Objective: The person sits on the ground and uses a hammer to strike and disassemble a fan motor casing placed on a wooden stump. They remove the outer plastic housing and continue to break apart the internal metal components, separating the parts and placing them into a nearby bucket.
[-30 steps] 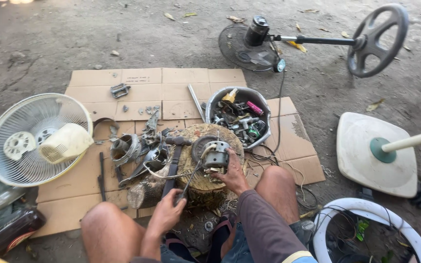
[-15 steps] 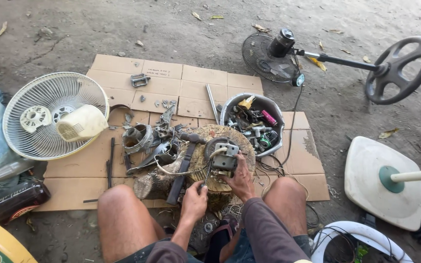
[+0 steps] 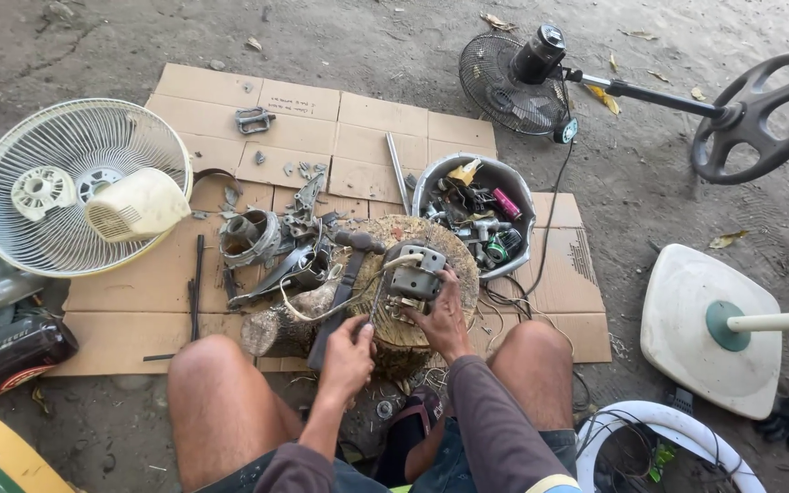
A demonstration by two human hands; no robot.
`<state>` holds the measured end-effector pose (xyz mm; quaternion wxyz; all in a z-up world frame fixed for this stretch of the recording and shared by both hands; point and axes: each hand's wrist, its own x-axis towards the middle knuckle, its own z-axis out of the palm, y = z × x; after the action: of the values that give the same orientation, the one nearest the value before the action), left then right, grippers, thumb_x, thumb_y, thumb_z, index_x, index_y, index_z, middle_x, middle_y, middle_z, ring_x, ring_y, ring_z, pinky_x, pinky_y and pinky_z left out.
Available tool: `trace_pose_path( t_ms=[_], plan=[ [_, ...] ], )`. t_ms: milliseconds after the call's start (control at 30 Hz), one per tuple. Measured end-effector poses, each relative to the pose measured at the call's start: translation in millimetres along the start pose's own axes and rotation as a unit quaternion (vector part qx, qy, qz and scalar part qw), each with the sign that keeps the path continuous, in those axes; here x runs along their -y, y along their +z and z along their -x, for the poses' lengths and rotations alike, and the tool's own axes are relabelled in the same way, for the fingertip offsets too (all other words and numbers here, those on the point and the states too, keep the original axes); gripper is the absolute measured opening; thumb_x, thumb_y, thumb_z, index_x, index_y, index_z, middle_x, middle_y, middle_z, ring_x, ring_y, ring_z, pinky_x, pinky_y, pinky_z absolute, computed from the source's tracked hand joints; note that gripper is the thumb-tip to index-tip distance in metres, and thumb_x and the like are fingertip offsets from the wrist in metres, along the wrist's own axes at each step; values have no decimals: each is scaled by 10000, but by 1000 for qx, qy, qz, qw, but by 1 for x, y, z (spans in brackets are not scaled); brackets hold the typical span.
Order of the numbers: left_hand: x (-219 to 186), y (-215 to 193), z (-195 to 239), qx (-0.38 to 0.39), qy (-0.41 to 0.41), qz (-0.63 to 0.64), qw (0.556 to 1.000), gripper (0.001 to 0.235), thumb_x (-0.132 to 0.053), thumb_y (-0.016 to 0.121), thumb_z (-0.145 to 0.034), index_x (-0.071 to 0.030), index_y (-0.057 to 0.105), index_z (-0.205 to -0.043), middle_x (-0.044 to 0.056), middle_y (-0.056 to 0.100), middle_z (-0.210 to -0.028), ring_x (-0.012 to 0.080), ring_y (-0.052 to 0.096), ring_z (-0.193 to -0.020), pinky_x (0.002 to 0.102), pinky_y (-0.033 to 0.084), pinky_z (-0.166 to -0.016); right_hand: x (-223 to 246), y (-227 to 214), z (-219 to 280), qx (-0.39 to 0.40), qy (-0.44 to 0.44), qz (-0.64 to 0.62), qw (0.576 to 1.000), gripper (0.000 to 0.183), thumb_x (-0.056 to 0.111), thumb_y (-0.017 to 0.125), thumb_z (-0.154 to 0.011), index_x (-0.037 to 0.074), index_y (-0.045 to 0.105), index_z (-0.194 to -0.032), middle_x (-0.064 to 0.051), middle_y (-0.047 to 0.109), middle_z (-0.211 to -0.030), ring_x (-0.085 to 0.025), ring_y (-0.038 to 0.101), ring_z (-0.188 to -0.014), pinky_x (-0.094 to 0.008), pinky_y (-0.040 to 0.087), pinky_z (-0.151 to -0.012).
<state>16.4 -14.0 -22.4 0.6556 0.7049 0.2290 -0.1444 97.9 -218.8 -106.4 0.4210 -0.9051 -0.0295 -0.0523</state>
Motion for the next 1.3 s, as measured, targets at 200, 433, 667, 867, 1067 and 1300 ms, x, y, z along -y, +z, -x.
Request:
trace_pose_path(
  t_ms=[200,433,667,867,1067,1300],
  plan=[
    [-3,3,2,13,78,11,997,363,-168,552,-1007,-11,643,-1322,141,670,-667,201,600,-487,348,494,-398,6,-2,-1,3,24,14,1000,985,396,938,-717,96,340,-1439,-299,346,-1542,-489,369,-1451,-552,400,-1165],
    [-17,4,11,-3,50,-125,991,416,-249,574,-977,-133,609,-1376,62,755,-903,170,691,-739,346,556,-685,2,-1,-3,10,4,100,995,1020,388,942,-689,209,223,-1391,-144,358,-1518,-367,471,-1373,-522,528,-1104],
    [-8,5,-3,-5,22,-176,984,412,-295,549,-991,-136,606,-1367,78,776,-965,239,739,-849,401,570,-795,19,-20,-28,17,28,137,990,1007,739,818,-657,16,449,-1254,-219,233,-1576,-446,337,-1444,-578,307,-1205],
    [2,13,-15,10,24,-185,982,453,-287,512,-1016,-149,527,-1447,151,733,-1203,290,741,-1060,453,603,-907,13,-22,-51,95,-66,189,975,1082,468,872,-755,85,236,-1542,-197,143,-1696,-336,113,-1586,-488,59,-1286],
    [4,17,-24,-4,23,-160,987,465,-221,597,-960,-133,551,-1414,113,739,-1136,229,722,-837,377,594,-736,8,-18,-54,115,13,111,987,1242,408,949,-649,105,196,-1591,-159,281,-1630,-385,273,-1500,-594,197,-1249],
    [-7,37,-37,31,45,-2,999,475,-164,621,-988,-134,569,-1459,26,572,-695,117,471,-453,238,345,-313,1,-22,-55,105,-42,112,987,1143,314,957,-664,94,277,-1556,-153,371,-1587,-345,307,-1481,-516,231,-1261]
  ],
)
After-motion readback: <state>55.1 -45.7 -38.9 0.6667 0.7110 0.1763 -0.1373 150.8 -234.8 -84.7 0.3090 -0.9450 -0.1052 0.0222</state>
